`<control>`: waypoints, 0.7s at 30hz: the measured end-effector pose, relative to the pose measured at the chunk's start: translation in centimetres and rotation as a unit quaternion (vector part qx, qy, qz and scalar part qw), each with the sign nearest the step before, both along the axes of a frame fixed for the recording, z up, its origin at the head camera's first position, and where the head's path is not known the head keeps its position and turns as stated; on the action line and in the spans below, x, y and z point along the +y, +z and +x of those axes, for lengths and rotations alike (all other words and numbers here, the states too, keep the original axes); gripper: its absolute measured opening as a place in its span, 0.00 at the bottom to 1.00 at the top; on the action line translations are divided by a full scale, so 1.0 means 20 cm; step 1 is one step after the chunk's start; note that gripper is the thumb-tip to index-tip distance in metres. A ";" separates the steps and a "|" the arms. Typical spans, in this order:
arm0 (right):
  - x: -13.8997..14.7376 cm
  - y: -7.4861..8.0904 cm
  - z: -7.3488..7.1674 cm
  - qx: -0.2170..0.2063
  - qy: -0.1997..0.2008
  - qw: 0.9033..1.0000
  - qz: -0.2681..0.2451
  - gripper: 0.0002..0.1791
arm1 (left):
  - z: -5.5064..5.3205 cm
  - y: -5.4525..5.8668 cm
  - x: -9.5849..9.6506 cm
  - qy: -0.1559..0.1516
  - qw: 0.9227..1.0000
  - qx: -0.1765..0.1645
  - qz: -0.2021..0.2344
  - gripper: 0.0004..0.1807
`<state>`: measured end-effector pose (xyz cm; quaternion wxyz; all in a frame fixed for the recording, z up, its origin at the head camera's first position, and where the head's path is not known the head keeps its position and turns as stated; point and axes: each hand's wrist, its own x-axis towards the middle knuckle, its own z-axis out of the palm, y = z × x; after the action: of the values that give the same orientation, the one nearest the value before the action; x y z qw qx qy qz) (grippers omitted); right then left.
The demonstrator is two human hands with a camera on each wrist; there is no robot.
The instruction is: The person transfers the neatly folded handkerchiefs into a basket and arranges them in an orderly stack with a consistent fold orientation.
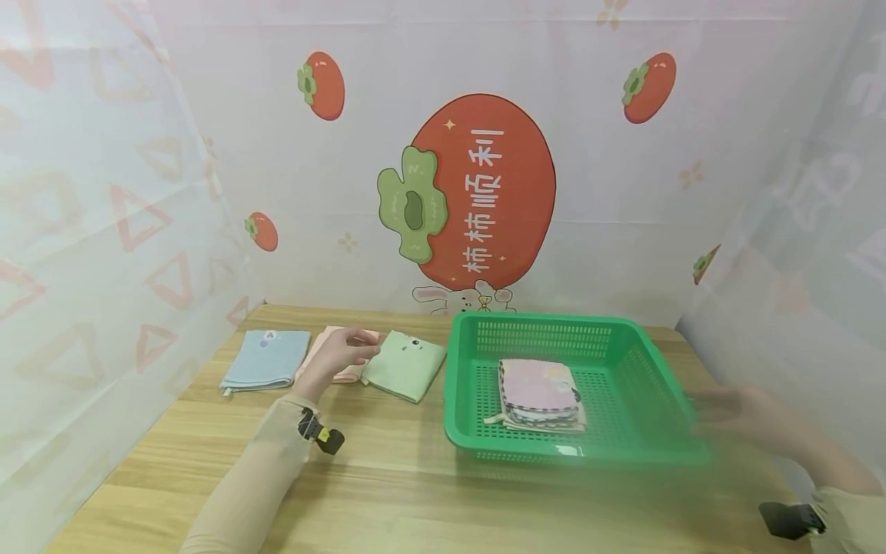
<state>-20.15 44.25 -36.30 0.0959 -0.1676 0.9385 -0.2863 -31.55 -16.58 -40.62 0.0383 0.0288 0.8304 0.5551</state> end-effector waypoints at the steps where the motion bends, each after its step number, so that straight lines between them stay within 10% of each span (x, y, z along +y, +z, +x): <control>1: 0.00 0.00 0.00 0.000 -0.001 1.000 0.002 0.33 | 0.00 0.00 -0.01 0.001 1.000 0.001 0.000 0.18; 21: 0.01 -0.01 0.00 -0.002 -0.007 1.000 0.006 0.33 | -0.02 -0.10 -0.19 0.045 0.999 0.015 -0.019 0.17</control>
<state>-20.21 44.48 -36.59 0.0969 -0.1594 0.9412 -0.2818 -31.91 -20.28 -42.71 0.0017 -0.0012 0.8419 0.5396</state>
